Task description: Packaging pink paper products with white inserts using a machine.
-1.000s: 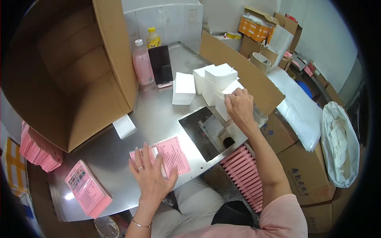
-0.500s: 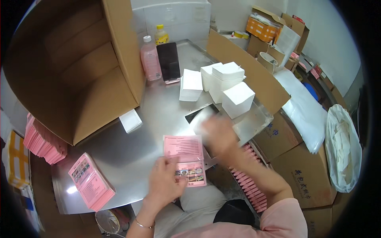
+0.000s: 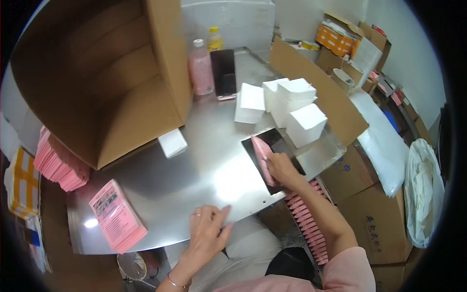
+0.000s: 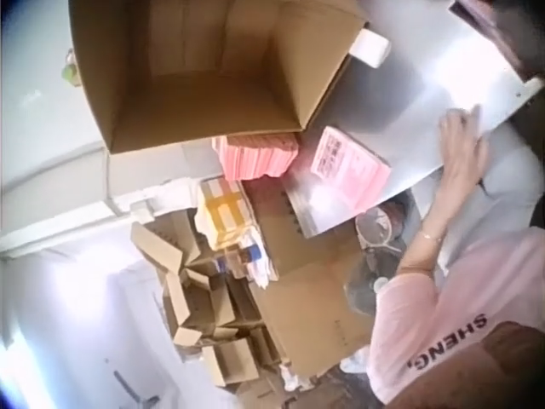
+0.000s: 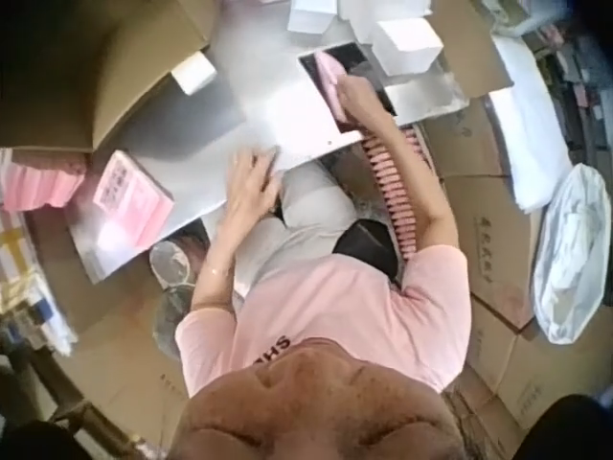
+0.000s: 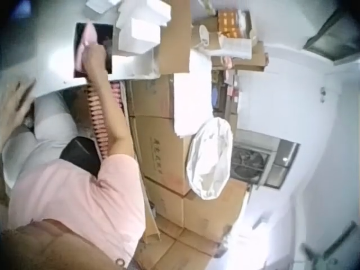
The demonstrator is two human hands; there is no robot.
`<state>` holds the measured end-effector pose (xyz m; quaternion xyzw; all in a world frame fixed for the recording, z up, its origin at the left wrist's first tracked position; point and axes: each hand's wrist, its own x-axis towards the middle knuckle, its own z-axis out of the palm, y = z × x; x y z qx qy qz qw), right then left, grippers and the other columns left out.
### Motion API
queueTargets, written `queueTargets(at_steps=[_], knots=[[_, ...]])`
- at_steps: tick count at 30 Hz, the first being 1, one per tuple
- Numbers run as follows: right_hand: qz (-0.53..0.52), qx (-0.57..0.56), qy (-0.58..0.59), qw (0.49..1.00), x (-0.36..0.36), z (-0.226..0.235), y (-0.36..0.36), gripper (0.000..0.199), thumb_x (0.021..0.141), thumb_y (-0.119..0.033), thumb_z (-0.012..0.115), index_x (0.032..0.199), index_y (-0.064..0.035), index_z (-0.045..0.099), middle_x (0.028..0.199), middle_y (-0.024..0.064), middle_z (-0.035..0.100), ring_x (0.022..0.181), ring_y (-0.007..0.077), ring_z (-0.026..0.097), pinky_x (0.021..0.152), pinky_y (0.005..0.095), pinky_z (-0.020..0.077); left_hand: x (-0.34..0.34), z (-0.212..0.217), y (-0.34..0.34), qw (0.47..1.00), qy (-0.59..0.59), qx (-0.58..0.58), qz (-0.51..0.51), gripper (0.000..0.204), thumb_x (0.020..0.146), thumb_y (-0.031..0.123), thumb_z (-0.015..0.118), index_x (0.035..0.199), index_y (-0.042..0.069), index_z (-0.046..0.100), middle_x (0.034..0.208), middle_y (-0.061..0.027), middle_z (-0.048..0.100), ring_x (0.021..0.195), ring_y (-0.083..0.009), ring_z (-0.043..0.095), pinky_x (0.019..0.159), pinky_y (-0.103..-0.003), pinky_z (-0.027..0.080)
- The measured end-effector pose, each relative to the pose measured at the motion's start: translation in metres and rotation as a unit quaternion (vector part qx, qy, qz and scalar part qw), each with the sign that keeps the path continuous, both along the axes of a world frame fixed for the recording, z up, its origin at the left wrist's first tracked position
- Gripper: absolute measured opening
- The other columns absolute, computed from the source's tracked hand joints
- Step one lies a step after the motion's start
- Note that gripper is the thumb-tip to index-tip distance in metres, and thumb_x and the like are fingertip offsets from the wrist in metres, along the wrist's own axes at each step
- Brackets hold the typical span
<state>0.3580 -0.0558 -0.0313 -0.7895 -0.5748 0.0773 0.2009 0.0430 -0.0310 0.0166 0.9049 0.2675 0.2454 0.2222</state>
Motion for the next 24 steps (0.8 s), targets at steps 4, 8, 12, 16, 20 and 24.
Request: queueTargets(at_steps=[4, 8, 12, 16, 20, 24], knots=[[0.018, 0.037, -0.142, 0.989, -0.048, 0.049, -0.009, 0.015, 0.087, -0.013, 0.062, 0.091, -0.0020, 0.071, 0.082, 0.0159, 0.069, 0.081, 0.0344, 0.067, 0.073, 0.0444, 0.0516, -0.051, 0.014, 0.011, 0.995, -0.076, -0.065, -0.005, 0.041, 0.079, -0.001, 0.068, 0.119, 0.004, 0.065, 0.105, -0.0166, 0.059, 0.094, -0.0330, 0.057, 0.083, -0.040, 0.046], [0.189, 0.289, -0.110, 0.932, -0.094, 0.065, 0.051, 0.026, 0.079, -0.005, 0.065, 0.104, -0.0010, 0.068, 0.089, 0.0109, 0.065, 0.086, 0.0289, 0.063, 0.078, 0.0425, 0.0502, -0.117, 0.050, 0.037, 0.970, -0.010, 0.115, 0.216, 0.034, 0.080, -0.005, 0.061, 0.113, 0.003, 0.064, 0.110, -0.0165, 0.059, 0.101, -0.0361, 0.056, 0.088, -0.043, 0.046], [0.267, 0.265, -0.164, 0.912, -0.126, 0.044, 0.138, 0.024, 0.084, -0.009, 0.062, 0.107, -0.0017, 0.066, 0.105, 0.0111, 0.061, 0.105, 0.0278, 0.057, 0.088, 0.0408, 0.0456, -0.149, 0.044, 0.071, 0.907, 0.063, 0.255, 0.329, 0.028, 0.083, 0.005, 0.063, 0.110, 0.004, 0.061, 0.113, -0.0166, 0.056, 0.108, -0.0378, 0.051, 0.087, -0.050, 0.044], [0.280, 0.163, -0.176, 0.929, -0.130, 0.029, 0.138, 0.025, 0.088, -0.012, 0.060, 0.111, -0.0025, 0.065, 0.100, 0.0096, 0.059, 0.103, 0.0283, 0.056, 0.089, 0.0399, 0.0441, -0.152, -0.005, 0.082, 0.890, 0.095, 0.174, 0.409, 0.019, 0.084, 0.007, 0.065, 0.102, 0.005, 0.059, 0.108, -0.0168, 0.054, 0.103, -0.0379, 0.049, 0.089, -0.051, 0.041], [0.328, 0.128, -0.083, 0.932, -0.133, 0.042, 0.052, 0.031, 0.084, -0.011, 0.064, 0.114, -0.0029, 0.065, 0.106, 0.0121, 0.060, 0.103, 0.0294, 0.058, 0.092, 0.0424, 0.0458, -0.168, 0.007, 0.077, 0.908, 0.070, 0.123, 0.394, 0.023, 0.083, 0.006, 0.067, 0.104, 0.005, 0.059, 0.108, -0.0176, 0.054, 0.102, -0.0375, 0.049, 0.090, -0.049, 0.041], [0.310, 0.199, -0.028, 0.929, -0.114, 0.052, 0.004, 0.036, 0.077, 0.000, 0.068, 0.113, -0.0040, 0.068, 0.109, 0.0141, 0.063, 0.103, 0.0325, 0.064, 0.088, 0.0417, 0.0524, -0.164, 0.025, 0.079, 0.921, 0.025, 0.139, 0.362, 0.030, 0.084, 0.006, 0.066, 0.113, 0.004, 0.059, 0.110, -0.0171, 0.053, 0.103, -0.0370, 0.049, 0.092, -0.046, 0.040]])
